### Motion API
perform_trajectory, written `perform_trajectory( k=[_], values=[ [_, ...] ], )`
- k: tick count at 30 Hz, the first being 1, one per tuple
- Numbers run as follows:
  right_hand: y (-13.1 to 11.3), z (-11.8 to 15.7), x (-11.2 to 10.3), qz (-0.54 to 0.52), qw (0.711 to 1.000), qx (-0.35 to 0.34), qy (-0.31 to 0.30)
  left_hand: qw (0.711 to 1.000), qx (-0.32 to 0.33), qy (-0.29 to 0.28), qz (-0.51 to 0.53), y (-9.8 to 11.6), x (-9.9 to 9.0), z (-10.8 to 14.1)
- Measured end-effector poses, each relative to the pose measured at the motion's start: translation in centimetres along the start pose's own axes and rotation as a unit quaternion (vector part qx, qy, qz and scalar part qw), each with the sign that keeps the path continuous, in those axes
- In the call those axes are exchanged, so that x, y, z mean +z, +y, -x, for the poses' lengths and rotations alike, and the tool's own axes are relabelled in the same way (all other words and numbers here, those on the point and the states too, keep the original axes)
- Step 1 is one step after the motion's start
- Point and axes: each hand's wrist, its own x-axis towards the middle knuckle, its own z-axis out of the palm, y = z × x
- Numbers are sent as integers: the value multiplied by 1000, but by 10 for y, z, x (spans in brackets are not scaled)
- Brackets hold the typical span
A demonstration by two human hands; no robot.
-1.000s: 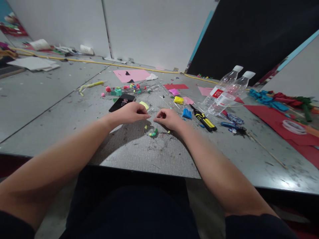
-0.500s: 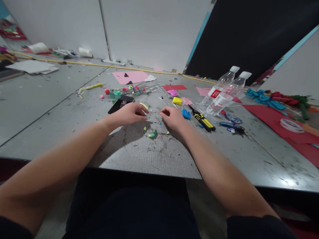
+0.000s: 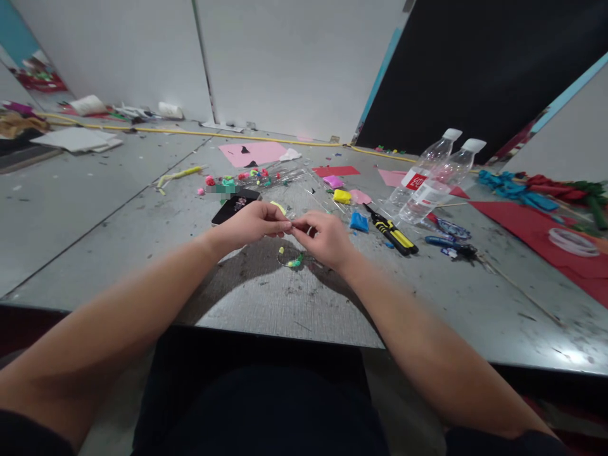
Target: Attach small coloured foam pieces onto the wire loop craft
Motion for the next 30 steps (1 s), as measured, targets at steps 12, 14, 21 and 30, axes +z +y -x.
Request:
perform_trajectory(
  k=[12, 14, 21, 30],
  values=[
    [4, -3, 2, -116, 985, 116, 60, 1000, -14, -15, 0, 12, -3, 6],
    [9, -3, 2, -137, 978, 142, 65, 999, -20, -21, -43, 11, -6, 4],
    [13, -2, -1, -33, 995, 93, 6, 932, 31, -29, -359, -3, -19, -2],
    [2, 1, -2, -2, 999, 47, 4, 911, 14, -11, -413, 0, -22, 4]
  ],
)
